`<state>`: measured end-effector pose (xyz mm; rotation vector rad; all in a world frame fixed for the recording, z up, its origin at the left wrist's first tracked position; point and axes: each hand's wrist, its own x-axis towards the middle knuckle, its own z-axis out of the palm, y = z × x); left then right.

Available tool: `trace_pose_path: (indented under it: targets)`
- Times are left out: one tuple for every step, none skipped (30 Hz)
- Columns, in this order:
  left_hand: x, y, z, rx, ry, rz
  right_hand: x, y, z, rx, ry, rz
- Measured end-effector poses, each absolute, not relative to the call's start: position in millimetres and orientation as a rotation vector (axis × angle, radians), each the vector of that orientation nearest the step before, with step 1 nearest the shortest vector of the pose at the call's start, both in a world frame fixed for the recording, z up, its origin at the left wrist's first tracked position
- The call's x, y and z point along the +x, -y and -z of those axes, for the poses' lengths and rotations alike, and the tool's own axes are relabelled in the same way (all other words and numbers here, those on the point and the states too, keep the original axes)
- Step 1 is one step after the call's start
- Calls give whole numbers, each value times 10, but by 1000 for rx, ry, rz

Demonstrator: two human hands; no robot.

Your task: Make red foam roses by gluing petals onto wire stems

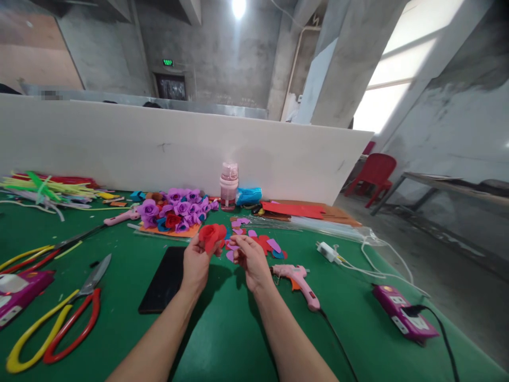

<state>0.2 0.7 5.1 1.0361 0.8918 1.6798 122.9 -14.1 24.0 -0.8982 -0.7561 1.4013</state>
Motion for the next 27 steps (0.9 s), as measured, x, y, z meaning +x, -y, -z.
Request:
trace_pose_path:
  targets:
    - [6, -2, -55, 1044, -895, -1674, 1220, 148, -245, -899, 790, -1397]
    - [11, 5, -61, 1057, -902, -1668, 1210, 156, -252, -902, 815, -1391]
    - [18, 14, -67, 1074, -911, -1661, 1201, 165, -259, -904, 829, -1385]
    - [25, 23, -73, 1096, -921, -1654, 1194, 173, -267, -902, 833, -1380]
    - [31, 31, -76, 1122, -934, -1646, 1187, 180, -273, -895, 833, -1374]
    - [35, 37, -76, 1153, -949, -1636, 1183, 184, -276, -885, 833, -1368]
    - [36, 40, -72, 1185, -963, -1628, 1179, 186, -278, -875, 833, -1360]
    - [35, 40, -64, 1223, -979, -1625, 1175, 188, -277, -869, 837, -1353]
    - [31, 39, -53, 1265, -997, -1628, 1172, 190, -276, -868, 847, -1349]
    - [26, 37, -41, 1312, -1017, -1635, 1169, 192, -275, -870, 863, -1350]
    - [19, 34, -29, 1361, -1041, -1646, 1165, 196, -274, -873, 881, -1354]
    - [12, 32, -19, 1406, -1068, -1656, 1162, 202, -276, -875, 899, -1360]
    - [5, 31, -12, 1443, -1096, -1665, 1159, 208, -278, -876, 917, -1365]
    - [-1, 31, -7, 1469, -1121, -1673, 1157, 214, -282, -877, 931, -1371]
    - [-6, 30, -4, 1484, -1141, -1682, 1156, 219, -285, -879, 934, -1376]
    - [-10, 29, -2, 1493, -1155, -1691, 1158, 221, -288, -882, 928, -1382]
    - [-12, 27, -1, 1497, -1163, -1701, 1163, 219, -290, -885, 917, -1389]
    - [-14, 25, 0, 1500, -1164, -1711, 1171, 214, -291, -887, 906, -1397]
    - [-15, 21, 0, 1505, -1160, -1718, 1184, 205, -290, -890, 897, -1398]
    - [-16, 17, -1, 1513, -1152, -1720, 1201, 192, -288, -896, 890, -1388]
    - [-18, 13, -3, 1521, -1144, -1719, 1221, 177, -286, -904, 882, -1368]
    - [-19, 11, -7, 1528, -1139, -1716, 1245, 161, -285, -916, 869, -1344]
    - [-22, 9, -12, 1533, -1142, -1712, 1269, 145, -284, -925, 849, -1326]
    - [-26, 8, -18, 1535, -1149, -1708, 1292, 131, -285, -931, 822, -1323]
    - [-31, 8, -24, 1534, -1157, -1706, 1313, 119, -287, -934, 791, -1341]
    - [-37, 8, -29, 1532, -1159, -1703, 1329, 111, -290, -932, 758, -1376]
    - [-44, 8, -33, 1531, -1151, -1697, 1341, 106, -295, -926, 726, -1422]
